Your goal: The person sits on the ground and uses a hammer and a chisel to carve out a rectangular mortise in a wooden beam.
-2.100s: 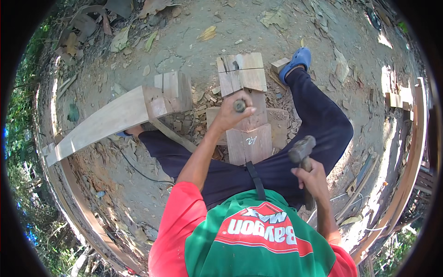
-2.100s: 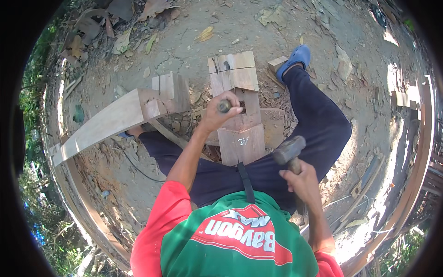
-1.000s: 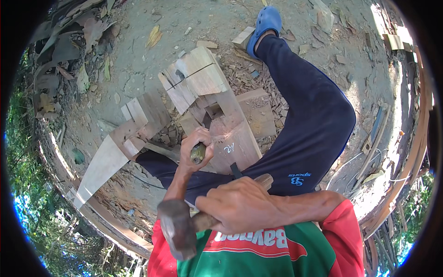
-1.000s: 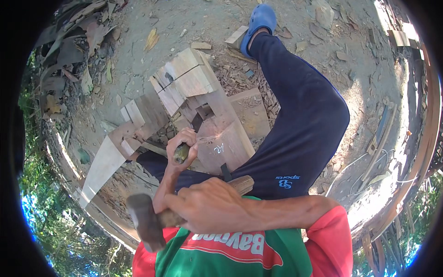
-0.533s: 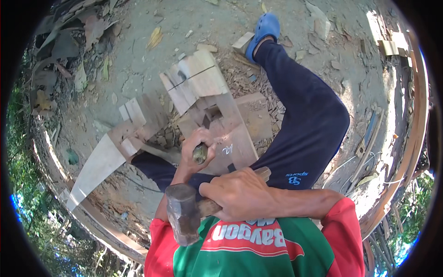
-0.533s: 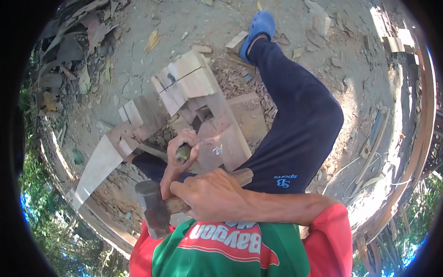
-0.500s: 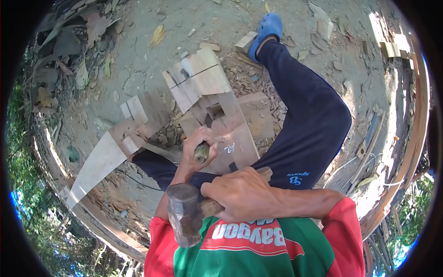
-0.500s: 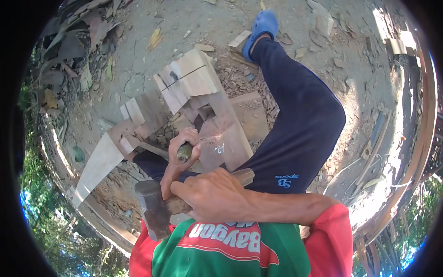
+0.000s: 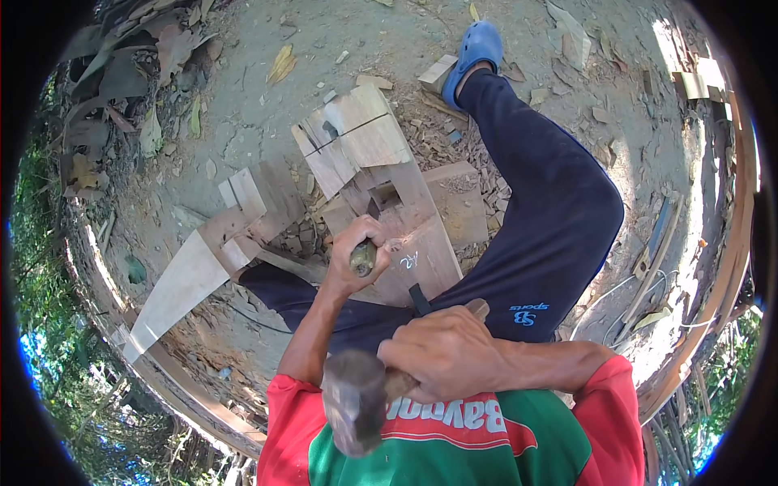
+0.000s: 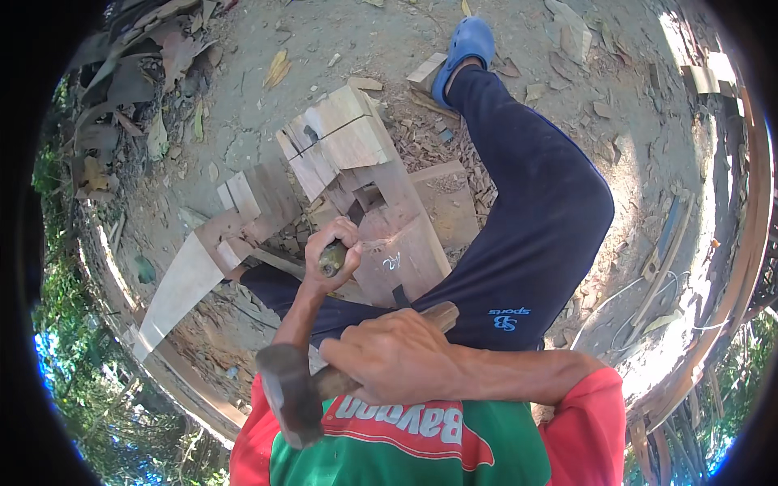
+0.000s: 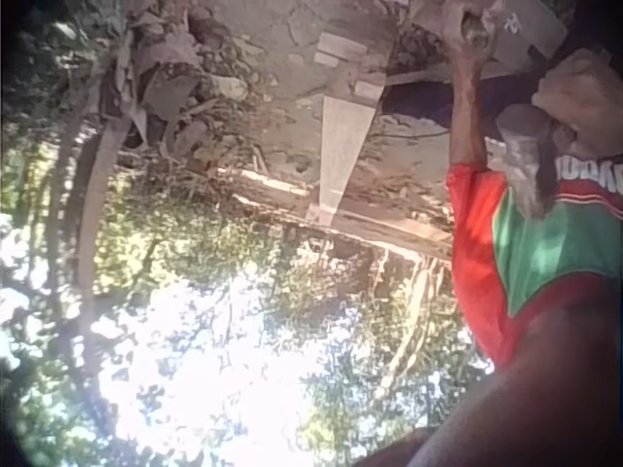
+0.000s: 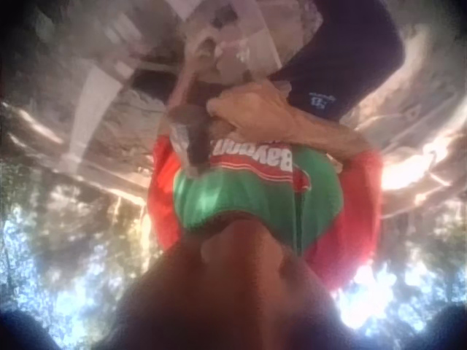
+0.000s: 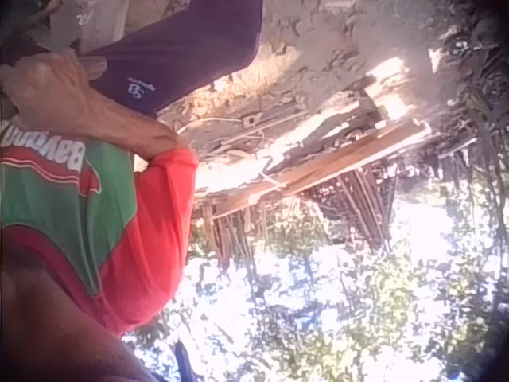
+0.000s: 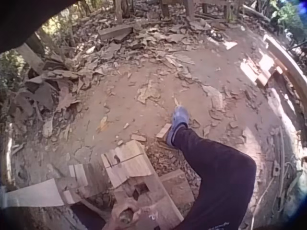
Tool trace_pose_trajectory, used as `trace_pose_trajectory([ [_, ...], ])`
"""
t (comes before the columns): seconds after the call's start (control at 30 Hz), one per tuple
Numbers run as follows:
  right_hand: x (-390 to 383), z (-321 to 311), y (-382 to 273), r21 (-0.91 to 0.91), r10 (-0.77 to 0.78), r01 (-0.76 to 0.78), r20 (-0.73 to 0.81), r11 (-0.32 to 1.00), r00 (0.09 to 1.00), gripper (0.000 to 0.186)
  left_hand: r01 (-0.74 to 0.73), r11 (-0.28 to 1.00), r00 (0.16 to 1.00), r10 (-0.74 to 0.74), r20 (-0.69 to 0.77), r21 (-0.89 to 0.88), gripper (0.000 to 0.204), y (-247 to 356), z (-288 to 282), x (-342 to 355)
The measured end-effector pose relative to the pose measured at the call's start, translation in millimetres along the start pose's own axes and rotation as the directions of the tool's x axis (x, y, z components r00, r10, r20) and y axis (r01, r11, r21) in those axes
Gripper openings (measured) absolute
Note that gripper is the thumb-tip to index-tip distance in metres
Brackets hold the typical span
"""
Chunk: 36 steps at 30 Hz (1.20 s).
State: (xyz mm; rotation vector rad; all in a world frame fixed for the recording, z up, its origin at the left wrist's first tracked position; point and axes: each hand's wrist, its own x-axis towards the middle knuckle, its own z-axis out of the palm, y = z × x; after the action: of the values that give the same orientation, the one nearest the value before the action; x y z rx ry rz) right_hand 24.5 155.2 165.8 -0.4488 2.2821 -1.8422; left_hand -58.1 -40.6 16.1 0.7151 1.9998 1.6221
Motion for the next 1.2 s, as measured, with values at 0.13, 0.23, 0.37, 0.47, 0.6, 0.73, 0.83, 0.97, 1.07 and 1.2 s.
trace_pose_trajectory([
  [0.13,13.6,11.6,52.0,-0.391,0.518,-0.467,0.031,0.793,0.855,0.029,0.009,0.996,1.000,-0.009,0.001,-0.087,0.017,-0.2,7.0,2.4],
  [0.23,20.1,27.4,61.2,-0.307,0.388,-0.377,-0.025,0.874,0.921,0.025,-0.089,0.982,0.995,0.096,0.032,-0.165,0.017,-10.8,-7.3,0.6],
  [0.37,7.4,20.1,8.2,-0.029,0.014,-0.013,0.059,1.000,0.998,0.020,-0.025,1.000,1.000,0.025,-0.011,0.000,0.015,-6.5,-0.5,-7.4],
  [0.47,18.2,19.2,62.1,-0.199,0.294,-0.285,0.020,0.938,0.956,0.024,0.144,0.986,0.989,-0.146,-0.020,-0.086,0.018,-27.1,0.3,-11.7],
  [0.6,14.2,47.4,91.0,-0.400,0.455,-0.382,0.102,0.833,0.885,0.029,-0.217,0.976,0.976,0.217,0.006,-0.019,0.022,-86.9,-4.2,-18.5],
  [0.73,3.1,29.3,31.1,-0.139,0.218,-0.200,0.132,0.970,0.967,0.031,-0.052,0.996,0.998,0.055,-0.033,0.066,0.019,-21.1,6.9,-5.6],
  [0.83,2.5,18.1,2.6,-0.027,0.128,-0.127,0.055,0.992,0.990,0.032,-0.086,0.996,0.996,0.087,-0.001,0.027,0.021,-11.0,4.5,-4.3],
  [0.97,9.9,1.2,-3.4,0.032,-0.036,0.036,0.017,0.999,0.999,0.029,-0.011,1.000,1.000,0.011,0.018,0.029,0.018,-7.0,2.0,-3.3],
  [1.07,11.6,14.4,43.9,-0.352,0.380,-0.340,0.049,0.872,0.924,0.033,0.046,0.999,0.999,-0.046,0.026,-0.028,0.017,-10.0,5.1,-3.8],
  [1.2,19.1,29.7,54.1,-0.303,0.344,-0.330,-0.009,0.894,0.939,0.047,0.019,0.998,1.000,-0.019,-0.007,-0.053,0.016,-20.7,-1.7,3.4],
])
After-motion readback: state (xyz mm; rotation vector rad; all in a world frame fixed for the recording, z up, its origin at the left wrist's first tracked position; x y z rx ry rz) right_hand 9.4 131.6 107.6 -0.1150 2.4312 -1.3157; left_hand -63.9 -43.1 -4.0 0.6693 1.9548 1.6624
